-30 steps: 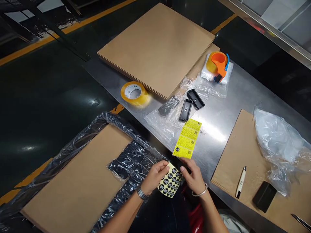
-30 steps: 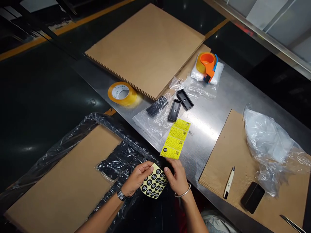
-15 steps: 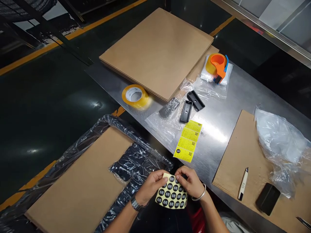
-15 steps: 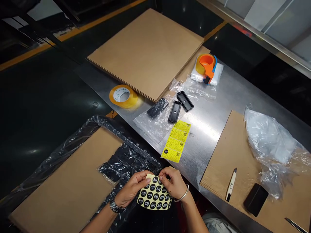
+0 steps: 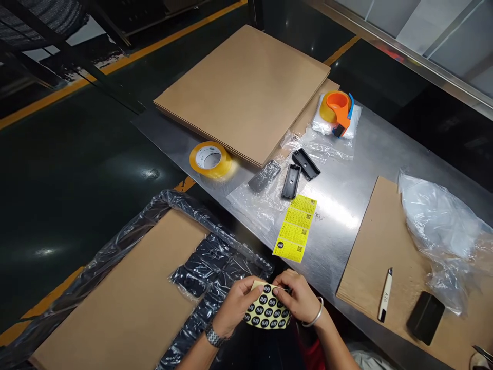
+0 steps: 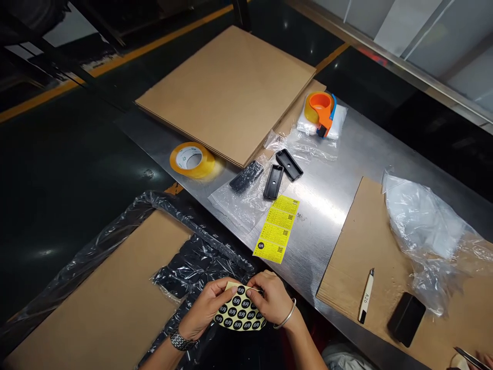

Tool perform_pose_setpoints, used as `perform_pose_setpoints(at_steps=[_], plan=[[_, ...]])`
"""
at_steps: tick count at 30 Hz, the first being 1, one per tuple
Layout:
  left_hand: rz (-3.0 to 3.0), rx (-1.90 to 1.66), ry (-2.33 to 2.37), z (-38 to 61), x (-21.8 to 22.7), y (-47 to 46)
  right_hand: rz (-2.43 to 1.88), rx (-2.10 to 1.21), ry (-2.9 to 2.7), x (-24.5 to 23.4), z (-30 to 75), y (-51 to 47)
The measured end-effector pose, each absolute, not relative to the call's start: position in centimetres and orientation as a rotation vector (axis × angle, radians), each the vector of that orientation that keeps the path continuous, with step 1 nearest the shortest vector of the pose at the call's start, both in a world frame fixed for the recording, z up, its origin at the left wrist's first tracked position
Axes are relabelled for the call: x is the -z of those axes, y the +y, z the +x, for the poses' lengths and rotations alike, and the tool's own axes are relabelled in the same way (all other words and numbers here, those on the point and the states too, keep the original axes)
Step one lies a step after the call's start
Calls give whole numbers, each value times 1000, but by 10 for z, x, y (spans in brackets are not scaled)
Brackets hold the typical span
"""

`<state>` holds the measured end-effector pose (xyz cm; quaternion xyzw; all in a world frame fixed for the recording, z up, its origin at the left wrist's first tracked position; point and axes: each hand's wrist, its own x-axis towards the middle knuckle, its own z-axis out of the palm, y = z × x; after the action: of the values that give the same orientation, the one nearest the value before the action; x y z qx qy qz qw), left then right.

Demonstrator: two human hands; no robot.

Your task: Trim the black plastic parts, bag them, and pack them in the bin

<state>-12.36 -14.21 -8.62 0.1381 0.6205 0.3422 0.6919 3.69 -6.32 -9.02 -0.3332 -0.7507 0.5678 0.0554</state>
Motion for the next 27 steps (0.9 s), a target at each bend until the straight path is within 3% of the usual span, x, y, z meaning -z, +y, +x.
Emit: perform_pose_setpoints(at_steps=[12,27], plan=[[246,-735,1332,-122,83,-145,-1047,-1727,-2202,89,38,-65],[92,-832,1145,-122,47,-126,-1074,-1880,-1963,69,42,-53]])
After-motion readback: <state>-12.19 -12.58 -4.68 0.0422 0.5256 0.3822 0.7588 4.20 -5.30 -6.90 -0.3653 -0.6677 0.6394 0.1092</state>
